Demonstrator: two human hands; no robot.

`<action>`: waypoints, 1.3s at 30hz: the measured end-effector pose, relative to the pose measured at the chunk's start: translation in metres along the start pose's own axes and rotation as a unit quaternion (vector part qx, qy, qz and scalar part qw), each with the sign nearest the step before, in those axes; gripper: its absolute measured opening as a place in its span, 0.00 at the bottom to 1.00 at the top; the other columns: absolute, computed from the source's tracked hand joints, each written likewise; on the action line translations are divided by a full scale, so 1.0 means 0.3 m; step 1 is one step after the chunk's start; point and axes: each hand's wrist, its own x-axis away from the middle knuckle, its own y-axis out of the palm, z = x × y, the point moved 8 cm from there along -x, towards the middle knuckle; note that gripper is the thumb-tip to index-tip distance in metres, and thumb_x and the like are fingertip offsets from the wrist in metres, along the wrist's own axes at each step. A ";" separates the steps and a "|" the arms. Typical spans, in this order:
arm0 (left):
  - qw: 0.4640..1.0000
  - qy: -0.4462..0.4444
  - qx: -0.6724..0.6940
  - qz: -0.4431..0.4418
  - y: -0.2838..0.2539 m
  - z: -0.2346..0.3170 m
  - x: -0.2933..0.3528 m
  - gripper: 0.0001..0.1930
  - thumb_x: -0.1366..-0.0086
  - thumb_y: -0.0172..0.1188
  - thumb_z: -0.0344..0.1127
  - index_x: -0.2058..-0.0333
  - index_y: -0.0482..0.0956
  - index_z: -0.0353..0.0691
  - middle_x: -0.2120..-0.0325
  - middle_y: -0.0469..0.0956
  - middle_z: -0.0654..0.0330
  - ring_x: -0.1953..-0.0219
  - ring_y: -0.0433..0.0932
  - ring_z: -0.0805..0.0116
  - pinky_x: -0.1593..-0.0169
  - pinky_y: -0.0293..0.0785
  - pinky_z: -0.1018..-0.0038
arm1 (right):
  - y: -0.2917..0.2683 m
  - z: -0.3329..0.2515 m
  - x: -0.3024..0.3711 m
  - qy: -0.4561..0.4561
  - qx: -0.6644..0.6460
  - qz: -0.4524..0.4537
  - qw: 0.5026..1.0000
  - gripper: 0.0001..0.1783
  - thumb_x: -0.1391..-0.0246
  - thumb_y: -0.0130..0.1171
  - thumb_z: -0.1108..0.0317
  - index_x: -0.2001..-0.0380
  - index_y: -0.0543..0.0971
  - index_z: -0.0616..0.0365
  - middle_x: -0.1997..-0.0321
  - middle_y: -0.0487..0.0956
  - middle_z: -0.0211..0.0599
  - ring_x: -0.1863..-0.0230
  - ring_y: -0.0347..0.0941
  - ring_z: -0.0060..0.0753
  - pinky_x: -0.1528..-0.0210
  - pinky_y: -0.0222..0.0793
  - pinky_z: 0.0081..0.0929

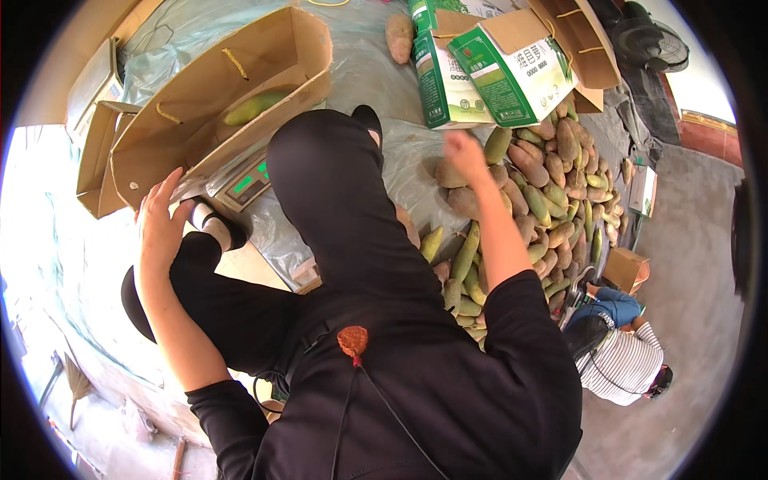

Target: Weighing produce on a scale and packing it into paper bags and cardboard boxes.

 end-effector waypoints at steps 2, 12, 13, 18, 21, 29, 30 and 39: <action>1.000 -0.006 0.019 -0.002 0.011 -0.008 -0.004 0.26 0.42 0.60 0.30 0.43 0.71 0.46 0.49 0.74 0.56 0.45 0.70 0.54 0.41 0.63 0.63 | 0.134 0.177 0.123 0.033 0.031 -0.034 0.998 0.15 0.51 0.60 0.66 0.59 0.79 0.59 0.59 0.80 0.45 0.57 0.76 0.48 0.53 0.72 0.35; 0.999 0.002 0.041 -0.007 0.029 -0.051 -0.022 0.26 0.41 0.59 0.30 0.42 0.69 0.46 0.46 0.71 0.51 0.43 0.68 0.53 0.40 0.62 0.64 | 0.580 0.484 0.440 0.147 0.006 -0.242 0.959 0.33 0.61 0.67 0.49 0.52 0.76 0.55 0.51 0.76 0.48 0.46 0.71 0.49 0.45 0.66 0.40; 0.999 -0.005 0.038 -0.002 0.020 -0.054 -0.015 0.26 0.41 0.59 0.30 0.42 0.69 0.46 0.46 0.71 0.51 0.43 0.68 0.53 0.40 0.62 0.64 | 0.585 0.480 0.428 0.137 0.016 -0.233 0.963 0.39 0.64 0.69 0.48 0.48 0.73 0.54 0.47 0.74 0.47 0.43 0.68 0.49 0.42 0.64 0.39; 0.999 -0.029 0.030 -0.025 0.027 -0.005 -0.028 0.26 0.42 0.59 0.27 0.42 0.70 0.45 0.46 0.71 0.51 0.41 0.66 0.54 0.38 0.60 0.63 | 0.615 0.450 0.357 0.116 0.044 -0.222 0.967 0.49 0.69 0.73 0.50 0.41 0.65 0.50 0.38 0.67 0.44 0.36 0.61 0.51 0.37 0.59 0.44; 0.999 -0.033 -0.002 -0.009 0.001 0.016 -0.009 0.26 0.42 0.60 0.28 0.44 0.71 0.45 0.49 0.73 0.52 0.44 0.68 0.53 0.40 0.63 0.63 | 0.652 0.396 0.335 0.149 0.071 -0.257 0.952 0.52 0.70 0.74 0.51 0.39 0.63 0.50 0.36 0.64 0.42 0.35 0.59 0.52 0.38 0.59 0.50; 0.998 -0.066 -0.017 0.008 -0.035 0.037 0.005 0.23 0.44 0.63 0.35 0.48 0.74 0.46 0.51 0.75 0.59 0.43 0.68 0.58 0.39 0.57 0.53 | 0.738 0.475 0.290 0.157 0.044 -0.260 0.952 0.34 0.59 0.67 0.48 0.51 0.72 0.56 0.46 0.74 0.47 0.42 0.68 0.53 0.44 0.62 0.58; 0.997 -0.072 -0.011 0.017 -0.035 0.024 0.003 0.23 0.44 0.63 0.35 0.48 0.74 0.46 0.51 0.75 0.59 0.43 0.68 0.58 0.39 0.57 0.53 | 0.763 0.512 0.293 0.148 0.051 -0.259 0.953 0.34 0.59 0.67 0.48 0.51 0.72 0.56 0.46 0.74 0.47 0.42 0.68 0.53 0.44 0.62 0.58; 0.995 -0.096 -0.028 0.006 -0.053 0.008 0.044 0.22 0.43 0.62 0.35 0.47 0.74 0.47 0.55 0.76 0.60 0.43 0.68 0.59 0.38 0.55 0.49 | 0.722 0.303 0.305 0.115 0.203 -0.273 0.933 0.25 0.36 0.37 0.49 0.56 0.73 0.59 0.52 0.76 0.54 0.47 0.70 0.59 0.50 0.67 0.51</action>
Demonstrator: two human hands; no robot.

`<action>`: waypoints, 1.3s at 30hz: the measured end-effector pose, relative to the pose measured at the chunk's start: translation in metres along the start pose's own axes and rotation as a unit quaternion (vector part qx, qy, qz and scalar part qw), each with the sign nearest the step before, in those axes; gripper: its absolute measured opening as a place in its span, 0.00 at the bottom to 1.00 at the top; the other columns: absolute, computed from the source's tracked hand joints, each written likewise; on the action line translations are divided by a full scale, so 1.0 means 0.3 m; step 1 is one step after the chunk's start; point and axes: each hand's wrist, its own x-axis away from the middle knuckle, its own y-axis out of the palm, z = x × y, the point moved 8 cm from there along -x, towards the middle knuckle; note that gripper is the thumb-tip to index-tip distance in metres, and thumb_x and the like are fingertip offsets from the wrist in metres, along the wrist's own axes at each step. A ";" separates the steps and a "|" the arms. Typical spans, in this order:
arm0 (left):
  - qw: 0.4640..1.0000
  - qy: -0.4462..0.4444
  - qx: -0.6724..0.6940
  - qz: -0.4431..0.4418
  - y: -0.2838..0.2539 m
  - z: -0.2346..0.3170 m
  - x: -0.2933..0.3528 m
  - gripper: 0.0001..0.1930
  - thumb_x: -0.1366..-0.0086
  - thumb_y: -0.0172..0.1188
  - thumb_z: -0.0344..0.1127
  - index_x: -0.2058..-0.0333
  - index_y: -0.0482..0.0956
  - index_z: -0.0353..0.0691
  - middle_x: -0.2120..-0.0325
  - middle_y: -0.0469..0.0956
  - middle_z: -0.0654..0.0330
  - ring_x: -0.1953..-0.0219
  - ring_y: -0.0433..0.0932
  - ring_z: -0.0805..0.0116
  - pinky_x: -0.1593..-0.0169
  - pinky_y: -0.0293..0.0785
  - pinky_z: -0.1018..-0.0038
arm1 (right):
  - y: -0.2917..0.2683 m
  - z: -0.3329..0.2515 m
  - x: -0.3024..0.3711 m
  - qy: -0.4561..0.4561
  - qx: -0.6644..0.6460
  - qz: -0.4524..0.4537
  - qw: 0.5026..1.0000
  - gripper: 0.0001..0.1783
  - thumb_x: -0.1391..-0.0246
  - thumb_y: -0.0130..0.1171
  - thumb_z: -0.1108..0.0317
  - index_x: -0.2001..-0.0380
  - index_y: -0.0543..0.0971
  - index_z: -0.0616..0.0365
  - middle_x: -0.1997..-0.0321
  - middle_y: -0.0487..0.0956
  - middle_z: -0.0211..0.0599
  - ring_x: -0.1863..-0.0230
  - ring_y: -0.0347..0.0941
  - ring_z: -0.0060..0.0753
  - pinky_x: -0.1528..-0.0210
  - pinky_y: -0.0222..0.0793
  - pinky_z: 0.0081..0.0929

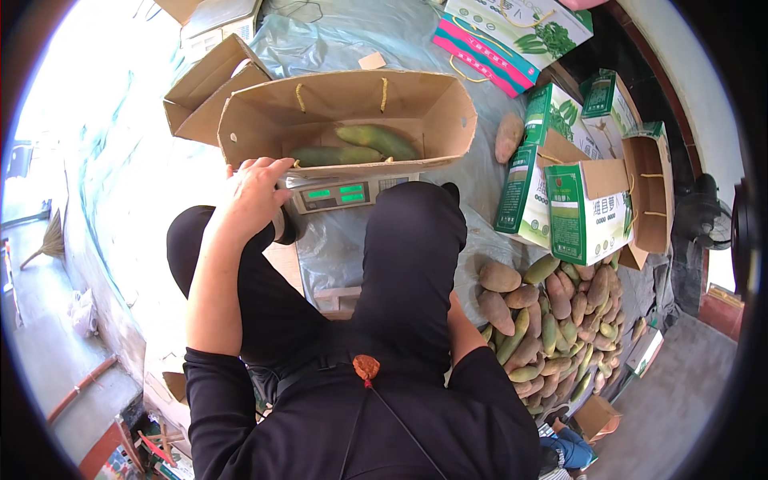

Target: Weighing produce on a scale and packing it into paper bags and cardboard boxes.

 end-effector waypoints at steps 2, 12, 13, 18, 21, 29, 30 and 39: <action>1.000 -0.015 0.010 -0.019 -0.009 -0.008 0.014 0.23 0.43 0.62 0.33 0.47 0.74 0.44 0.52 0.75 0.58 0.43 0.67 0.57 0.36 0.53 0.55 | 0.063 0.035 -0.042 -0.046 0.007 0.021 0.999 0.22 0.36 0.38 0.52 0.57 0.73 0.59 0.55 0.76 0.55 0.50 0.71 0.59 0.51 0.68 0.49; 1.000 0.024 0.000 0.007 0.006 -0.009 -0.001 0.23 0.44 0.63 0.34 0.48 0.74 0.44 0.53 0.75 0.58 0.45 0.69 0.57 0.38 0.57 0.56 | -0.281 0.189 0.082 -0.095 -0.285 0.234 0.925 0.24 0.63 0.70 0.70 0.61 0.73 0.61 0.65 0.76 0.34 0.63 0.72 0.36 0.58 0.69 0.34; 1.000 0.025 0.006 0.008 0.010 -0.010 -0.002 0.23 0.44 0.63 0.34 0.48 0.74 0.44 0.53 0.75 0.58 0.45 0.69 0.57 0.38 0.57 0.56 | -0.394 0.163 0.126 -0.094 -0.333 0.255 0.903 0.25 0.64 0.71 0.72 0.60 0.72 0.61 0.65 0.75 0.31 0.63 0.70 0.32 0.58 0.68 0.32; 0.992 0.074 0.018 0.102 -0.024 -0.003 0.000 0.24 0.47 0.65 0.34 0.49 0.75 0.44 0.51 0.73 0.58 0.44 0.67 0.59 0.42 0.63 0.61 | -1.017 -0.086 0.377 -0.208 -0.379 0.382 0.817 0.35 0.59 0.70 0.74 0.46 0.67 0.63 0.49 0.71 0.39 0.47 0.67 0.30 0.45 0.64 0.28; 0.995 0.043 0.027 0.090 -0.060 -0.006 0.005 0.23 0.48 0.66 0.33 0.51 0.77 0.43 0.53 0.72 0.58 0.44 0.67 0.60 0.44 0.65 0.63 | -1.291 -0.345 0.586 -0.311 -0.408 0.409 0.754 0.33 0.54 0.66 0.76 0.44 0.65 0.64 0.46 0.69 0.39 0.45 0.67 0.33 0.40 0.61 0.31; 0.992 0.021 0.110 0.065 -0.026 -0.054 0.020 0.20 0.45 0.64 0.31 0.53 0.77 0.37 0.56 0.71 0.55 0.50 0.72 0.55 0.47 0.69 0.65 | -1.377 -1.077 0.624 -0.498 -0.338 0.207 0.771 0.30 0.60 0.69 0.77 0.50 0.71 0.56 0.53 0.75 0.35 0.53 0.72 0.30 0.49 0.69 0.29; 0.990 0.030 0.117 0.077 -0.033 -0.048 0.015 0.19 0.45 0.64 0.31 0.53 0.77 0.36 0.56 0.71 0.54 0.52 0.72 0.54 0.47 0.69 0.65 | -1.345 -1.135 0.574 -0.503 -0.328 0.211 0.771 0.30 0.64 0.72 0.73 0.53 0.72 0.55 0.56 0.76 0.33 0.54 0.73 0.28 0.51 0.70 0.29; 0.990 0.030 0.130 0.053 -0.033 -0.042 -0.007 0.17 0.45 0.63 0.30 0.55 0.79 0.36 0.59 0.72 0.53 0.55 0.74 0.52 0.49 0.70 0.64 | -1.031 -1.429 0.207 -0.309 -0.255 0.026 0.916 0.28 0.59 0.70 0.66 0.53 0.73 0.61 0.59 0.77 0.40 0.57 0.73 0.30 0.55 0.72 0.28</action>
